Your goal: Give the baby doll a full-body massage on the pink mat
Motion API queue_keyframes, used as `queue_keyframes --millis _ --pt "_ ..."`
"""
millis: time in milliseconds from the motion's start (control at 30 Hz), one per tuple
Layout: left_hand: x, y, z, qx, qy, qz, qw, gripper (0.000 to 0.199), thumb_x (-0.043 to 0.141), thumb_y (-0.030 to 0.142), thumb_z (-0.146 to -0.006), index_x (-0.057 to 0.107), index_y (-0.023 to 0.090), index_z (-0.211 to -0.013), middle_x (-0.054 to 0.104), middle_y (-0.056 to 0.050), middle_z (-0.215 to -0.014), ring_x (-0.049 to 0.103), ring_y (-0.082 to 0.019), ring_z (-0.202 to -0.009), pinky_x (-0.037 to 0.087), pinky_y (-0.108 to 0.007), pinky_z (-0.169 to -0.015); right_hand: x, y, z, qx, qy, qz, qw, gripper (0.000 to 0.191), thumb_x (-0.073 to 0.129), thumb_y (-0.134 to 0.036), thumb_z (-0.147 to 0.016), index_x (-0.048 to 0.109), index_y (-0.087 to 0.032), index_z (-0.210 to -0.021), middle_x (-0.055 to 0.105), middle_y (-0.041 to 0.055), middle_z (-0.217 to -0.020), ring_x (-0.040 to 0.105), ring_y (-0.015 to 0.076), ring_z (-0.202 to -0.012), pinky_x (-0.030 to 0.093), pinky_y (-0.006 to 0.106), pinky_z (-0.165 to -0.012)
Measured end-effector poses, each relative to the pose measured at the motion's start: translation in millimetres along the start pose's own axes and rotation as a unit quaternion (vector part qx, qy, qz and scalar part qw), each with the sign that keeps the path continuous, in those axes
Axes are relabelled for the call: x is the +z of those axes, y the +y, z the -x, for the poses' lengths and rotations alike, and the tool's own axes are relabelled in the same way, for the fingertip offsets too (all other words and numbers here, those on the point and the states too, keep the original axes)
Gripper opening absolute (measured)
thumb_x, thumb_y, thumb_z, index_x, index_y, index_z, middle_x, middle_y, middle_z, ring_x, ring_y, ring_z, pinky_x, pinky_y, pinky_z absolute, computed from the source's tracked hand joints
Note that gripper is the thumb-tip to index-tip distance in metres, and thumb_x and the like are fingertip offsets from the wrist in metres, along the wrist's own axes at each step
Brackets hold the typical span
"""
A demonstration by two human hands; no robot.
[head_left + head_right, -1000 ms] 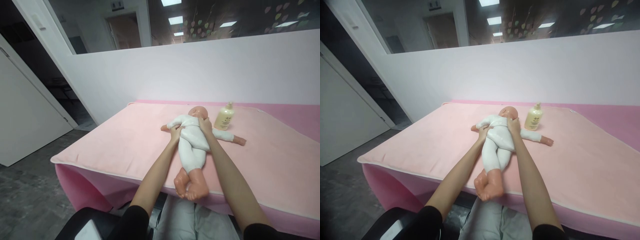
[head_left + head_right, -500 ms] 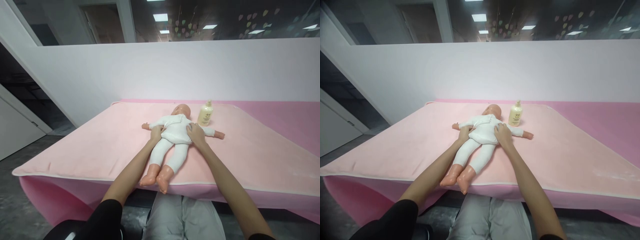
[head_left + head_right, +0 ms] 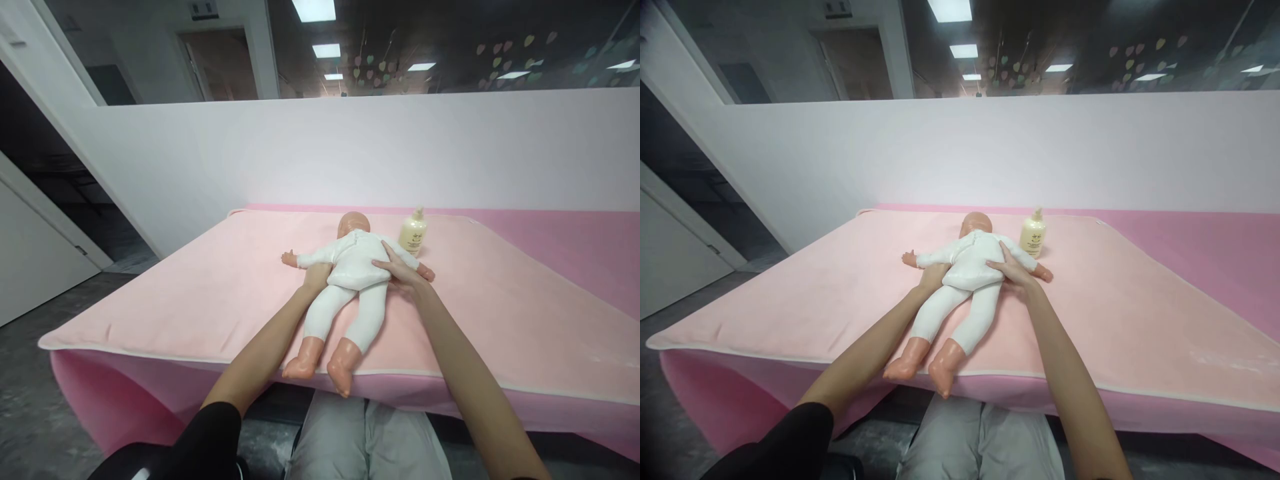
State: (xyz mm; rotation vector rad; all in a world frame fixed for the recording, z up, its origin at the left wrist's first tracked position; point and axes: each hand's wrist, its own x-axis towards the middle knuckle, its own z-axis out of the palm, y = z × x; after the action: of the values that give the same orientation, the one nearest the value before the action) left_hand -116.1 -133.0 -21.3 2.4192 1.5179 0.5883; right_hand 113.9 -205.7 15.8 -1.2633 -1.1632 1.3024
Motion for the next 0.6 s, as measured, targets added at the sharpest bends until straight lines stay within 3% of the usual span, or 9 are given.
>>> queue_keyframes --millis 100,200,333,433,600 --pt "-0.8 -0.7 2.2 0.041 -0.011 -0.018 0.999 0.030 0.051 0.038 -0.089 0.071 0.016 -0.088 0.072 -0.013 -0.090 0.065 -0.024 -0.090 0.045 -0.032 -0.083 -6.0 5.3 -6.0 0.005 0.001 0.004 1.000 0.101 0.076 -0.044 -0.070 0.018 -0.038 -0.153 0.032 0.0039 -0.154 0.057 0.0206 -0.123 0.055 0.036 -0.094" --pt "-3.2 2.9 4.6 0.054 -0.006 -0.018 0.998 0.043 0.034 0.039 -0.097 0.068 0.016 -0.082 0.072 -0.012 -0.091 0.065 -0.022 -0.082 0.044 -0.032 -0.078 -11.1 7.7 -9.2 -0.016 0.015 -0.008 1.000 0.093 0.072 -0.045 -0.075 0.022 -0.035 -0.153 0.043 0.0045 -0.148 0.059 0.0207 -0.120 0.054 0.036 -0.095" --pt "-2.3 6.8 4.4 0.058 0.007 -0.010 0.998 0.051 0.022 0.038 -0.100 0.064 0.017 -0.079 0.072 -0.011 -0.092 0.064 -0.020 -0.083 0.043 -0.031 -0.082 -13.0 10.5 -12.1 -0.050 0.066 0.008 0.997 0.080 0.067 -0.048 -0.078 0.035 -0.028 -0.149 0.053 0.0056 -0.139 0.057 0.0217 -0.122 0.051 0.038 -0.100" --pt "0.6 4.1 1.6 0.057 0.013 -0.003 0.998 0.048 0.024 0.037 -0.100 0.062 0.017 -0.079 0.071 -0.010 -0.092 0.065 -0.020 -0.087 0.043 -0.030 -0.084 -10.8 15.4 -15.5 -0.099 0.106 0.069 0.987 0.071 0.066 -0.050 -0.078 0.048 -0.024 -0.141 0.052 0.0056 -0.140 0.051 0.0216 -0.129 0.041 0.038 -0.110" --pt "4.3 -3.1 -2.5 0.046 0.038 0.033 0.998 0.044 0.026 0.036 -0.100 0.060 0.018 -0.079 0.070 -0.009 -0.093 0.065 -0.021 -0.091 0.045 -0.031 -0.084 -10.1 26.1 -24.6 -0.146 0.107 0.099 0.978 0.070 0.064 -0.053 -0.078 0.049 -0.024 -0.140 0.047 0.0052 -0.145 0.045 0.0222 -0.133 0.031 0.039 -0.117"
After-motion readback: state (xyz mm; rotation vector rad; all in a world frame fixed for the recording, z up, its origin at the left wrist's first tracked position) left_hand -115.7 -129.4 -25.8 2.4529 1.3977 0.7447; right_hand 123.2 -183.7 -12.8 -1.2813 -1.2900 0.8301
